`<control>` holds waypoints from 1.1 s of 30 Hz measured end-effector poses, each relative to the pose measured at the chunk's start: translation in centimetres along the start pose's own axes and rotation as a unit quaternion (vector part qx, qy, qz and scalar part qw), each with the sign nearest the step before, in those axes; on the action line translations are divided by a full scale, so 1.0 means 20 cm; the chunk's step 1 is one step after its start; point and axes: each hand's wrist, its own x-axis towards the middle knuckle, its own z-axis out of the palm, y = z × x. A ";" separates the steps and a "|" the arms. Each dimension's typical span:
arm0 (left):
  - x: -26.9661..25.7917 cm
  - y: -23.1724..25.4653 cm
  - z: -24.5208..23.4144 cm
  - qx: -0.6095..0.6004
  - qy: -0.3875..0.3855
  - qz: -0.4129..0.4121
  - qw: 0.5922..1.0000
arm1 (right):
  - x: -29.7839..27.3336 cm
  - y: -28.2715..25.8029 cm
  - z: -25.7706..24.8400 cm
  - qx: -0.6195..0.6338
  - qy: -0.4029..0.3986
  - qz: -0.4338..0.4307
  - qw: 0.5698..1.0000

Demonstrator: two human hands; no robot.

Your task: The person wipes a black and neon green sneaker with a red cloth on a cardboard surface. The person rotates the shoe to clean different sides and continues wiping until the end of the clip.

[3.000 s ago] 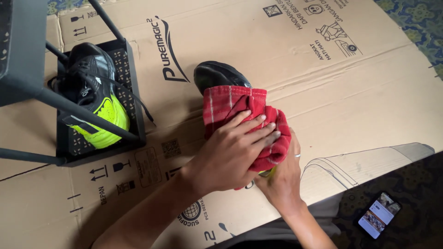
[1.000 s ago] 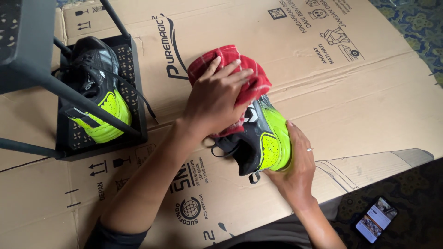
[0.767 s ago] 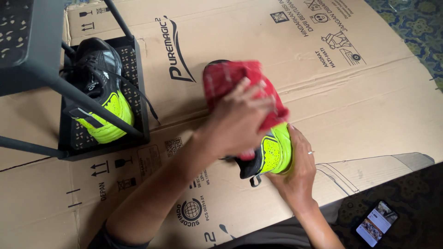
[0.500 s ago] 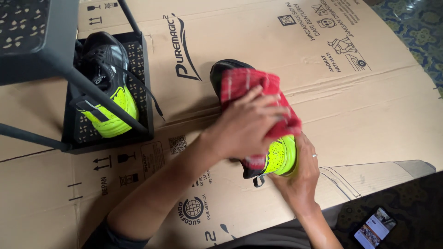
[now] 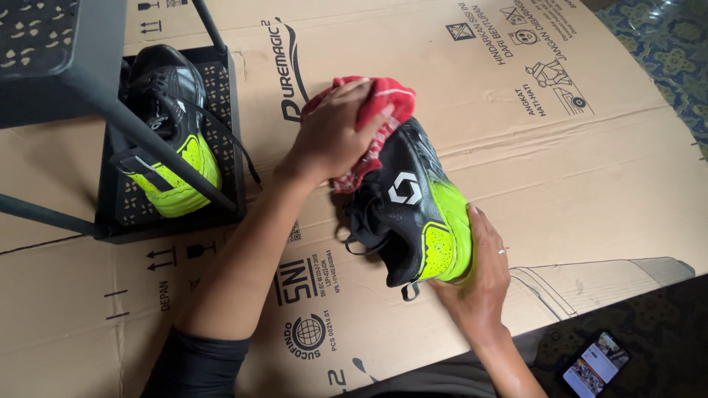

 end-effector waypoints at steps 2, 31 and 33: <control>0.00 0.02 -0.04 -0.033 -0.018 -0.066 0.997 | -0.01 0.00 0.00 0.000 0.002 -0.002 1.000; -0.13 0.37 0.06 0.047 -0.049 0.084 0.994 | -0.04 0.02 0.01 -0.013 -0.007 -0.016 1.000; -0.10 0.31 0.06 0.020 -0.003 0.035 0.999 | -0.05 0.02 0.01 -0.008 -0.007 -0.015 1.000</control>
